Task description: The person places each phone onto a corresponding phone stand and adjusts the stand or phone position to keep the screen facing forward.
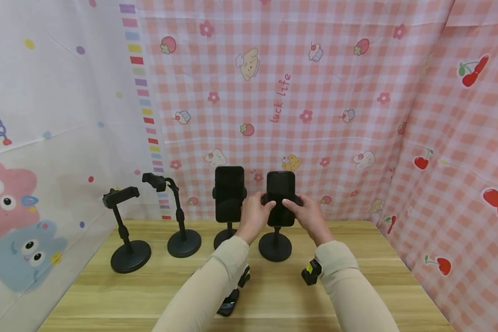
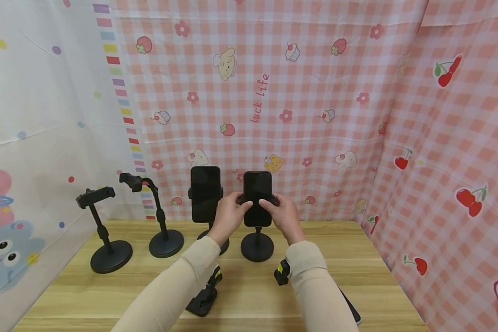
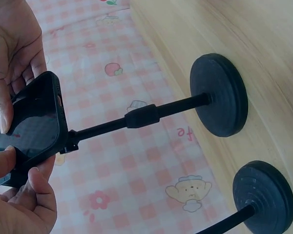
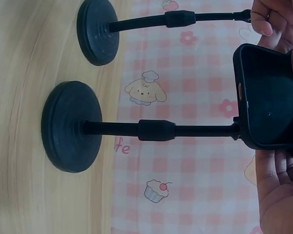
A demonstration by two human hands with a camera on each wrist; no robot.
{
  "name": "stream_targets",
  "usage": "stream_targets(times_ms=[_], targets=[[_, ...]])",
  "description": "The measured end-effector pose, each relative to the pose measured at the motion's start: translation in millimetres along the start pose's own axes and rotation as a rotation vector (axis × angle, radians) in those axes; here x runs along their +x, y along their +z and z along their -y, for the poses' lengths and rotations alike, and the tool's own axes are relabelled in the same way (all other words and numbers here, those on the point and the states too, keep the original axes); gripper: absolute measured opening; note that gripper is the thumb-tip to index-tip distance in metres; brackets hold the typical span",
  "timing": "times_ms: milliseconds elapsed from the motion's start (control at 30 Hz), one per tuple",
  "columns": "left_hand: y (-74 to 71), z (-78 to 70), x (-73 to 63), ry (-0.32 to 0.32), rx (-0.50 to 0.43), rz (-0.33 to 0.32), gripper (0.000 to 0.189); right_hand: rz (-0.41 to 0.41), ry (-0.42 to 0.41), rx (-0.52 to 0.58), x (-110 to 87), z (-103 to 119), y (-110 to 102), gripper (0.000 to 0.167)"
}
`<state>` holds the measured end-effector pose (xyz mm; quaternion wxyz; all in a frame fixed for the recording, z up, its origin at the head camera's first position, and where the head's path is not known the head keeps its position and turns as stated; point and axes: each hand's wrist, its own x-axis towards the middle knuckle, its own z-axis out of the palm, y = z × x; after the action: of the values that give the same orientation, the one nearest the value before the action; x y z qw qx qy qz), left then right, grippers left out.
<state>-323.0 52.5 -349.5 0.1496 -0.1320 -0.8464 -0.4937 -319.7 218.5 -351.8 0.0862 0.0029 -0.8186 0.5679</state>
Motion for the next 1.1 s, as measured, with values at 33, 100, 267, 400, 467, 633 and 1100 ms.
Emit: stream_targets(times_ms=[33, 100, 267, 400, 467, 633, 1100], targets=[[-0.6, 0.5, 0.6, -0.005, 0.002, 0.000, 0.030, -0.003, 0.008, -0.001, -0.1, 1.2, 0.8, 0.041], [-2.0, 1.1, 1.8, -0.008, 0.011, -0.002, 0.029, -0.001, 0.015, -0.005, -0.3, 2.9, 2.2, 0.042], [-4.0, -2.0, 3.4, -0.014, 0.012, 0.011, 0.029, 0.003, 0.021, 0.023, -2.2, 6.8, 2.0, 0.041], [-4.9, -4.2, 2.8, -0.027, 0.026, 0.018, 0.032, -0.001, 0.028, 0.038, -3.1, 6.3, 2.7, 0.037], [-4.7, -4.4, 2.6, -0.032, 0.031, 0.022, 0.033, -0.003, 0.029, 0.040, -3.7, 5.4, 3.0, 0.037], [-3.9, -4.4, 1.9, -0.043, 0.039, 0.026, 0.034, -0.011, 0.035, 0.046, -4.5, 3.9, 4.2, 0.037], [-2.6, -3.5, -0.5, -0.027, 0.018, 0.016, 0.035, -0.015, 0.030, 0.046, -5.4, 3.0, 3.7, 0.038]])
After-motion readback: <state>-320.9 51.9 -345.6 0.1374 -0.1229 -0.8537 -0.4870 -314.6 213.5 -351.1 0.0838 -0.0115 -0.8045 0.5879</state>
